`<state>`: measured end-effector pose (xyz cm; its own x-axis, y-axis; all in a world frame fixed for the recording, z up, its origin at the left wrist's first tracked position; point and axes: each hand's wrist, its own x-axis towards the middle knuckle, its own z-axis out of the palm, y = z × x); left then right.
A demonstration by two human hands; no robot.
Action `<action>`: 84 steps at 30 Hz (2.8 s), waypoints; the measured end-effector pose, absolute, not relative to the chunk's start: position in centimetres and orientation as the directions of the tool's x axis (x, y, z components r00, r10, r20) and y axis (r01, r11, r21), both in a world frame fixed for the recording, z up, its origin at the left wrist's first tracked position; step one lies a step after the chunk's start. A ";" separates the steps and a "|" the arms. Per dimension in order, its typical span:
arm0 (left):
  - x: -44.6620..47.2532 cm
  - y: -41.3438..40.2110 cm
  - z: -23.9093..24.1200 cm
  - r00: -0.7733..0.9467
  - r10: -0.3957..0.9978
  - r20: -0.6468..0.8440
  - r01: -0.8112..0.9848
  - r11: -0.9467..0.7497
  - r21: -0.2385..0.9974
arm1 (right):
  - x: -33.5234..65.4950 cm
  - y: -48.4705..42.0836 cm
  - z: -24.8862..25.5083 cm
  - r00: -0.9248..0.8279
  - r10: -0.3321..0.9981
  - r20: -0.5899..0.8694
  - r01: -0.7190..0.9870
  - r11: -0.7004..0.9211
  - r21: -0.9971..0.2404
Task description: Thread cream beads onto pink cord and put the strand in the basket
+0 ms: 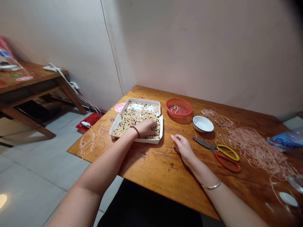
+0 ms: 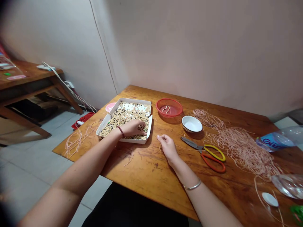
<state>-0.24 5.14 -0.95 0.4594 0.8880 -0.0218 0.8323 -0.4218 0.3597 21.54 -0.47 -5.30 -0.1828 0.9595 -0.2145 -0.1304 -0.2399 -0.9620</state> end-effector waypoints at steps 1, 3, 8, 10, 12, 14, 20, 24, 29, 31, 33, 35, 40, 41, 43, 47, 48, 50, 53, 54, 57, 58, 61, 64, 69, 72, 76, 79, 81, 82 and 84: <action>-0.2 5.2 -0.9 0.464 0.885 -0.020 0.831 -0.428 0.355 | 21.6 -0.4 -5.3 -0.176 0.961 -0.215 -0.135 -0.240 -0.961; -0.2 5.2 -0.8 0.465 0.885 -0.024 0.833 -0.428 0.350 | 21.6 -0.3 -5.3 -0.162 0.964 -0.212 -0.139 -0.235 -0.962; 0.0 5.0 -0.9 0.400 0.916 -0.022 0.831 -0.352 0.430 | 21.8 -0.1 -5.1 -0.182 0.953 -0.244 -0.175 -0.276 -0.945; 0.1 4.9 -1.0 0.372 0.928 -0.019 0.815 -0.317 0.484 | 21.9 -0.1 -4.9 -0.199 0.944 -0.262 -0.198 -0.300 -0.933; 0.3 4.9 -0.9 0.329 0.944 -0.021 0.779 -0.259 0.572 | 22.0 -0.1 -4.6 -0.208 0.942 -0.264 -0.208 -0.306 -0.929; 0.4 5.0 -0.9 0.277 0.960 -0.029 0.719 -0.188 0.669 | 22.0 -0.1 -4.5 -0.209 0.943 -0.257 -0.212 -0.300 -0.930; 0.3 5.9 -0.6 0.133 0.981 -0.140 0.352 0.085 0.932 | 21.9 -0.1 -4.6 -0.202 0.945 -0.258 -0.210 -0.299 -0.931; -0.1 6.2 -0.1 0.137 0.959 -0.248 -0.064 0.258 0.964 | 22.1 -0.1 -4.8 -0.204 0.945 -0.256 -0.215 -0.299 -0.930; -0.6 6.2 -0.3 0.152 0.932 -0.330 -0.484 0.361 0.797 | 22.3 0.0 -5.0 -0.215 0.942 -0.258 -0.235 -0.306 -0.923; -0.7 6.2 -0.5 0.146 0.919 -0.365 -0.601 0.376 0.705 | 22.4 0.0 -5.0 -0.212 0.941 -0.262 -0.243 -0.311 -0.919; -0.7 6.2 -0.6 0.136 0.902 -0.410 -0.689 0.383 0.615 | 22.4 0.0 -4.9 -0.207 0.941 -0.266 -0.248 -0.314 -0.916; -0.6 6.4 -0.7 0.118 0.881 -0.459 -0.754 0.380 0.535 | 22.4 0.0 -4.9 -0.204 0.942 -0.267 -0.250 -0.314 -0.916; -0.4 6.7 -0.9 0.032 0.845 -0.534 -0.851 0.304 0.429 | 22.5 0.0 -5.0 -0.198 0.942 -0.270 -0.250 -0.315 -0.916; -0.4 6.7 -1.0 0.023 0.843 -0.538 -0.860 0.291 0.419 | 22.5 0.0 -5.0 -0.198 0.943 -0.270 -0.254 -0.315 -0.915; -0.3 6.7 -1.0 0.017 0.842 -0.539 -0.874 0.274 0.401 | 22.5 0.1 -5.1 -0.198 0.942 -0.271 -0.260 -0.318 -0.912; -0.3 6.6 -0.9 0.010 0.849 -0.528 -0.884 0.255 0.393 | 22.6 0.1 -5.1 -0.197 0.942 -0.270 -0.267 -0.317 -0.910; -0.3 6.6 -0.9 0.007 0.854 -0.520 -0.883 0.249 0.398 | 22.6 0.1 -5.1 -0.197 0.943 -0.269 -0.268 -0.316 -0.910; -0.3 6.5 -1.0 0.002 0.865 -0.502 -0.879 0.241 0.412 | 22.6 0.1 -5.1 -0.199 0.942 -0.269 -0.270 -0.316 -0.910; -0.2 6.5 -1.1 0.000 0.878 -0.480 -0.871 0.236 0.431 | 22.5 0.1 -5.1 -0.199 0.942 -0.268 -0.275 -0.317 -0.908; -0.2 6.5 -1.1 -0.001 0.880 -0.475 -0.869 0.234 0.435 | 22.5 0.1 -5.0 -0.197 0.943 -0.269 -0.276 -0.316 -0.907; -0.2 6.5 -1.1 -0.004 0.885 -0.465 -0.867 0.229 0.442 | 22.5 0.0 -4.9 -0.195 0.941 -0.277 -0.274 -0.323 -0.906; -0.2 6.5 -1.2 -0.003 0.885 -0.465 -0.868 0.228 0.441 | 22.4 0.0 -4.8 -0.194 0.940 -0.279 -0.272 -0.325 -0.906; -0.1 6.5 -1.1 0.001 0.884 -0.468 -0.871 0.231 0.434 | 22.4 -0.1 -4.8 -0.192 0.941 -0.277 -0.264 -0.322 -0.909; 0.0 6.4 -0.8 0.005 0.880 -0.475 -0.871 0.237 0.431 | 22.4 0.0 -4.8 -0.195 0.943 -0.268 -0.262 -0.314 -0.912; 0.2 6.2 -0.5 -0.003 0.872 -0.490 -0.862 0.246 0.443 | 22.4 0.0 -4.8 -0.194 0.944 -0.266 -0.257 -0.310 -0.915; 0.2 6.2 -0.5 -0.012 0.865 -0.502 -0.856 0.251 0.453 | 22.4 -0.1 -4.8 -0.195 0.945 -0.262 -0.255 -0.307 -0.917; 0.1 6.3 -0.6 -0.023 0.862 -0.507 -0.849 0.251 0.465 | 22.4 -0.1 -4.8 -0.196 0.945 -0.261 -0.261 -0.307 -0.915; 0.0 6.4 -0.7 -0.027 0.865 -0.501 -0.843 0.249 0.476 | 22.3 -0.1 -4.7 -0.189 0.945 -0.269 -0.262 -0.312 -0.913; -0.1 6.4 -0.8 -0.021 0.865 -0.501 -0.839 0.257 0.480 | 22.3 -0.1 -4.6 -0.187 0.943 -0.275 -0.261 -0.317 -0.912; -0.1 6.4 -0.8 -0.017 0.866 -0.500 -0.836 0.261 0.482 | 22.2 -0.1 -4.6 -0.187 0.943 -0.276 -0.261 -0.319 -0.911; -0.2 6.4 -0.9 -0.012 0.871 -0.491 -0.831 0.265 0.489 | 22.2 -0.1 -4.5 -0.187 0.942 -0.279 -0.258 -0.321 -0.911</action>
